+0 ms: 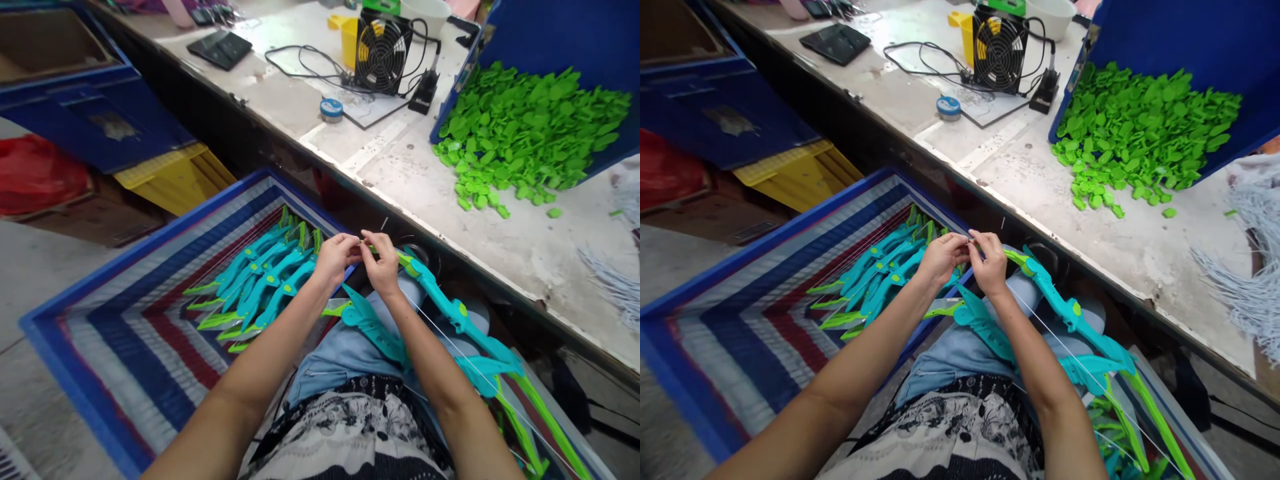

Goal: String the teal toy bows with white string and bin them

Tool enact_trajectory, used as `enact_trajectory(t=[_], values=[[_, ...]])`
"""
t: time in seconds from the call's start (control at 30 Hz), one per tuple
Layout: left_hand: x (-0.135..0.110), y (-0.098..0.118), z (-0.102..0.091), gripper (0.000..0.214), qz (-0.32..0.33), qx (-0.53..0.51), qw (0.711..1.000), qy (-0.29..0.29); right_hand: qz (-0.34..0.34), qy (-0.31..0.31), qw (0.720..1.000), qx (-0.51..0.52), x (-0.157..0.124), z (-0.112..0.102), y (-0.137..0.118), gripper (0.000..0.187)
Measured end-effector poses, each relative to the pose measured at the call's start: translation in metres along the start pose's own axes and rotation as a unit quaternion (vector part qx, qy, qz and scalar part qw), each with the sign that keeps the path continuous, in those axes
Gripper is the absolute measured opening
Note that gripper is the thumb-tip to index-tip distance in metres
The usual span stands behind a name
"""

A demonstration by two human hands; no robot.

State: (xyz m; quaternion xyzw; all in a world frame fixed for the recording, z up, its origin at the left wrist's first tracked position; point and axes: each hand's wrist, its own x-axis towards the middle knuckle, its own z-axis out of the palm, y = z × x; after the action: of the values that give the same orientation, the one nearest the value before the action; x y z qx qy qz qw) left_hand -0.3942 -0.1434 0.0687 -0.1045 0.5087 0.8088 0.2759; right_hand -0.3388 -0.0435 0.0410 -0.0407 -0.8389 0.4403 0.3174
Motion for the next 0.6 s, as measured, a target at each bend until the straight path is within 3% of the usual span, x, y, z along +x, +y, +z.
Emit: enact_trajectory(t=[0.17, 0.37, 0.47, 0.6], values=[[-0.002, 0.005, 0.001, 0.017, -0.011, -0.002, 0.999, -0.032, -0.056, -0.005, 0.997, -0.055, 0.006, -0.009, 0.001, 0.020], [-0.005, 0.002, -0.006, 0.020, 0.041, 0.135, 0.987, -0.076, -0.112, -0.079, 0.979, -0.152, 0.011, -0.021, 0.005, 0.023], [-0.003, -0.005, -0.007, 0.019, 0.079, 0.177, 0.979, -0.067, -0.098, -0.094, 0.976, -0.171, 0.013, -0.024, 0.004, 0.022], [0.001, -0.015, -0.010, 0.024, 0.118, 0.200, 0.972, -0.042, -0.057, -0.069, 0.993, -0.082, 0.009, -0.024, 0.004, 0.017]])
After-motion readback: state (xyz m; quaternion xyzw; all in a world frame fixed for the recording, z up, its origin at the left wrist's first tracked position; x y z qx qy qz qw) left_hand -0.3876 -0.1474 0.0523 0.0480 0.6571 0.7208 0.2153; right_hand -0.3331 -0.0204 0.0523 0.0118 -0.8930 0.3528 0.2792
